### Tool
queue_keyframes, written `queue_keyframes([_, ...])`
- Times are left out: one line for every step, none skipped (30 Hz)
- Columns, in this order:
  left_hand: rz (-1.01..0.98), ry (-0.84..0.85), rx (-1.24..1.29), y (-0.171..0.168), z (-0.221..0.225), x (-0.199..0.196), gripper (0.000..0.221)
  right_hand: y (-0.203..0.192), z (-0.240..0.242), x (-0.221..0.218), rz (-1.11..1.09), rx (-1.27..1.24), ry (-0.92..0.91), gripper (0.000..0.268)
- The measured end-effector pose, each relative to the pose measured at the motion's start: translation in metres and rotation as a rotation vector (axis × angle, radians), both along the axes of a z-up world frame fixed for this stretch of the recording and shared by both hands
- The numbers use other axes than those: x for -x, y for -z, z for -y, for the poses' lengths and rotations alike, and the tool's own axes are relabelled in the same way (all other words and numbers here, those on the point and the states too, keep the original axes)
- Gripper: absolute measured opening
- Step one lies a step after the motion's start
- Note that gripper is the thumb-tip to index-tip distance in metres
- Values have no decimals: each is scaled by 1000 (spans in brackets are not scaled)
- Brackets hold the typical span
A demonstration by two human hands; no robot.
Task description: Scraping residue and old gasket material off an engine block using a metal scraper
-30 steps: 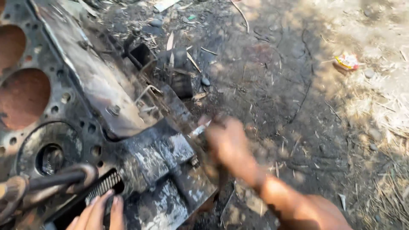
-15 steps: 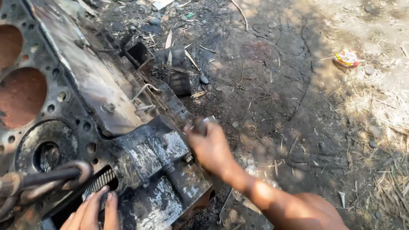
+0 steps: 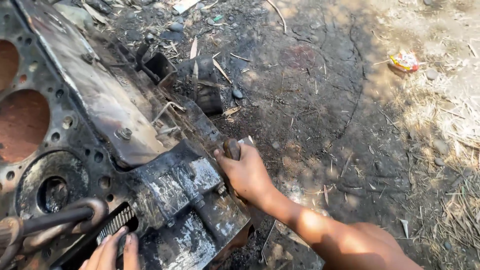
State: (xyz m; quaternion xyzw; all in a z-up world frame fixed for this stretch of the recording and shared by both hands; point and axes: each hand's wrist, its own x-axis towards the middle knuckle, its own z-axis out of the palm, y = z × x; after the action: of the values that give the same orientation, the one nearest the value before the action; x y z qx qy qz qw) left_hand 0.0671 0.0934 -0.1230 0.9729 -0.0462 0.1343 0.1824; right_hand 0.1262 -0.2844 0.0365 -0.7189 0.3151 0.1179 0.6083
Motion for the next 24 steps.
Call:
queue_keyframes([-49, -6, -37, 11, -10, 0, 26, 4, 4, 1, 77, 37, 74, 27])
queue_keyframes([-97, -12, -74, 23, -20, -1, 28, 9, 8, 1, 152, 74, 149, 42])
queue_keyframes([-108, -13, -74, 16, -15, 3, 28, 10, 17, 2, 142, 74, 148, 42])
queue_keyframes([-86, -11, -64, 7, -9, 5, 27, 10, 25, 2, 303, -53, 273, 25])
queue_keyframes([-45, -12, -45, -2, -1, 1, 26, 5, 36, -3, 483, -179, 391, 19])
queue_keyframes([-37, -17, -38, 23, -15, 1, 26, 20, 20, 5, 492, -175, 384, 19])
queue_keyframes([-69, -16, -36, 47, -31, -3, 30, 36, 5, 13, 370, -110, 237, 22])
queue_keyframes([-102, -16, -35, 73, -46, -7, 36, 54, -10, 21, 248, -44, 91, 27])
queue_keyframes([-112, -4, -45, 58, -40, -5, 36, 43, 3, 17, 237, -51, 105, 27])
queue_keyframes([-85, -10, -60, 44, -34, -4, 31, 34, 17, 14, 371, -97, 186, 24])
queue_keyframes([-55, -23, -65, 33, -24, -2, 28, 23, 32, 8, 509, -133, 257, 23])
queue_keyframes([-62, -20, -64, 61, -51, -5, 28, 25, 30, 15, 502, -130, 261, 23])
queue_keyframes([-125, 35, -86, 88, -74, -14, 37, 24, 30, 18, 635, -249, 280, 22])
queue_keyframes([-187, 91, -109, 115, -97, -24, 50, 22, 31, 20, 765, -371, 295, 24])
queue_keyframes([-180, 86, -109, 84, -69, -17, 50, 23, 26, 23, 771, -375, 290, 24])
queue_keyframes([-85, 51, -59, 53, -41, -11, 36, 26, 21, 27, 724, -503, 398, 27])
queue_keyframes([3, 21, -16, 22, -15, -3, 25, 30, 16, 32, 665, -632, 513, 35])
queue_keyframes([3, 22, -23, 52, -50, -11, 25, 37, 17, 36, 663, -638, 516, 35])
queue_keyframes([-62, 129, 27, 85, -80, -23, 32, 43, 23, 41, 708, -685, 507, 31])
queue_keyframes([-126, 237, 77, 117, -110, -36, 42, 49, 28, 46, 753, -731, 496, 28])
queue_keyframes([-126, 242, 76, 104, -90, -32, 42, 47, 31, 52, 756, -729, 500, 28])
queue_keyframes([-16, 191, 145, 92, -71, -27, 31, 44, 34, 57, 876, -752, 363, 29])
queue_keyframes([94, 137, 211, 78, -53, -20, 21, 42, 35, 63, 992, -775, 219, 37])
queue_keyframes([95, 139, 209, 64, -45, -18, 21, 34, 39, 72, 995, -777, 221, 37])
